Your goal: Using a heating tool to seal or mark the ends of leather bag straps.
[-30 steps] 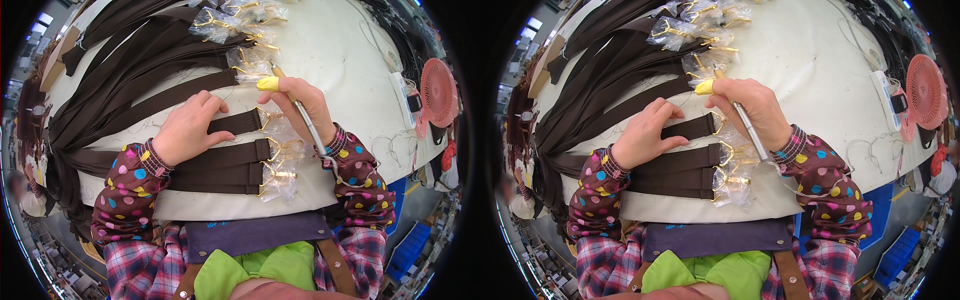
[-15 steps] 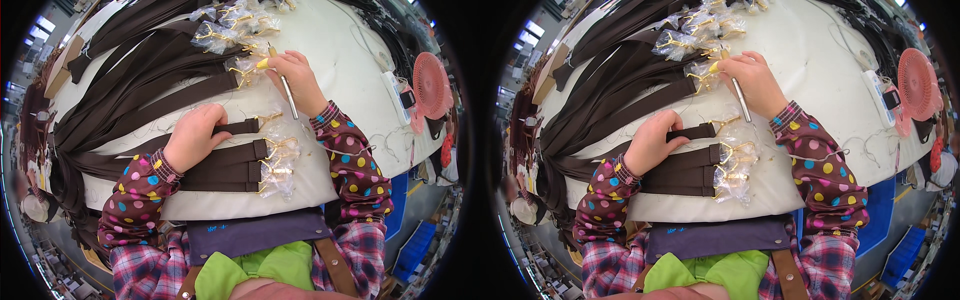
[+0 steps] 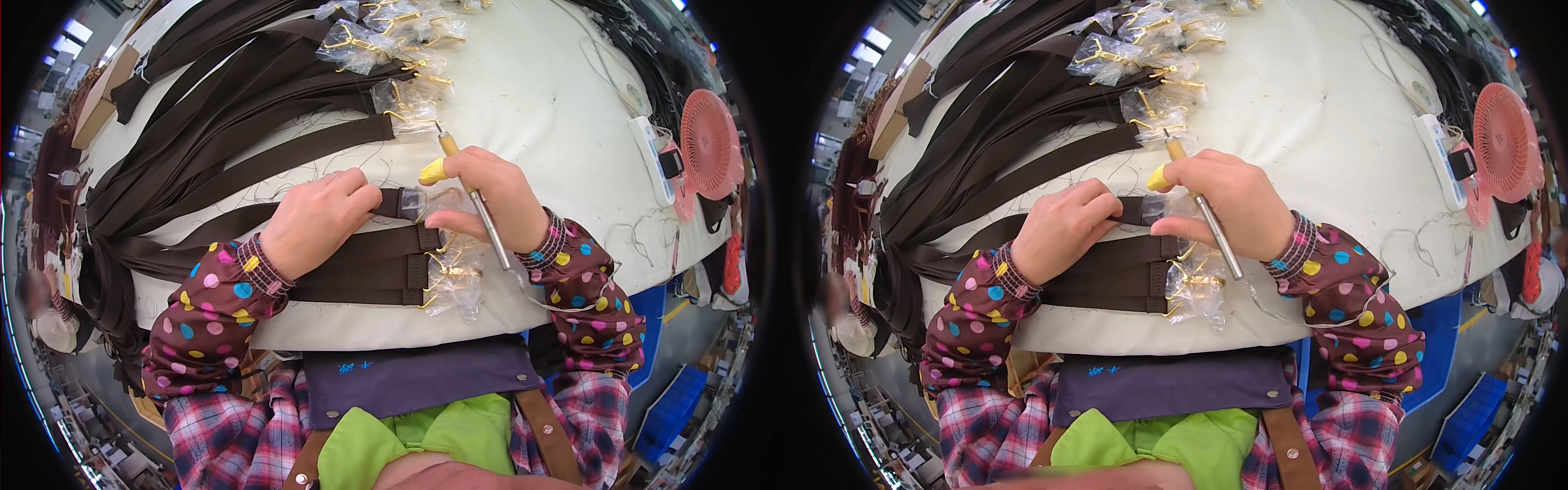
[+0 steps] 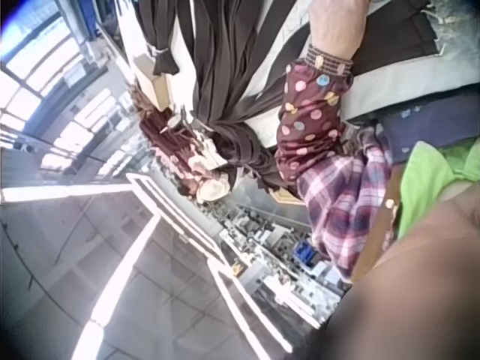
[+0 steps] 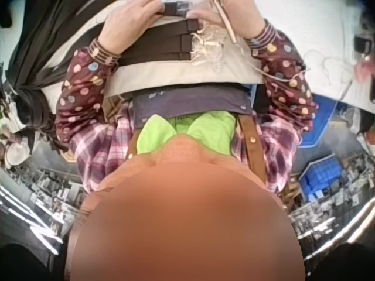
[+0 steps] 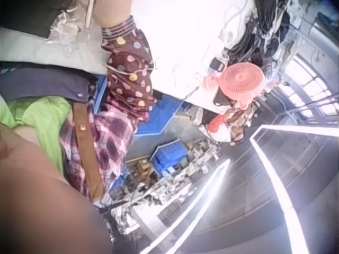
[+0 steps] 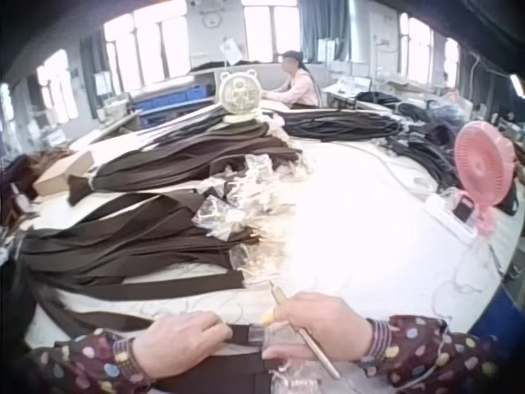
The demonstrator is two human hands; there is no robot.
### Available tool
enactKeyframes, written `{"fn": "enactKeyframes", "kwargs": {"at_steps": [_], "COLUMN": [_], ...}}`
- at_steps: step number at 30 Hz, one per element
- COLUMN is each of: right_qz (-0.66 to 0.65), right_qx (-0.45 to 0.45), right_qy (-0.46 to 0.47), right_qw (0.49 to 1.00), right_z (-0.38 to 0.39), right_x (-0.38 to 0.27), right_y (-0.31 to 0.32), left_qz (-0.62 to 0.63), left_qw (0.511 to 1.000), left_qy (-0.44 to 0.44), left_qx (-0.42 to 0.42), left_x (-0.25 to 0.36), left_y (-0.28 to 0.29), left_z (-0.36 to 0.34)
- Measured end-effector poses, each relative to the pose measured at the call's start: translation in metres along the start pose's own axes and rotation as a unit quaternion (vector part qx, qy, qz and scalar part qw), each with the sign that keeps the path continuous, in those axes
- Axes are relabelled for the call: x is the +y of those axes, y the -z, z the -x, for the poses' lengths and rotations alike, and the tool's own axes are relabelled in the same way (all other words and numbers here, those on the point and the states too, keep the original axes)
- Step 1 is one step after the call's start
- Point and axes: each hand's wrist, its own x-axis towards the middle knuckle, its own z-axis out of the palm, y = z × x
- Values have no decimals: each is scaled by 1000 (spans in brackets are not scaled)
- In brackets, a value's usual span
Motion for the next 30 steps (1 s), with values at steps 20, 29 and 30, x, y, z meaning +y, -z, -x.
{"fn": "enactKeyframes", "kwargs": {"at_steps": [20, 29, 30], "right_qz": [185, 35, -55], "right_qx": [2, 69, 83], "right_qy": [54, -2, -45], "right_qw": [981, 997, 994], "right_z": [13, 2, 5], "right_x": [26, 8, 8], "right_y": [7, -1, -4], "left_qz": [-72, 111, 187], "left_qw": [994, 989, 980], "left_qy": [-11, 43, 23], "left_qx": [-76, -85, -70], "left_x": [-6, 8, 2], "left_y": [31, 14, 7], "left_z": [38, -29, -37]}}
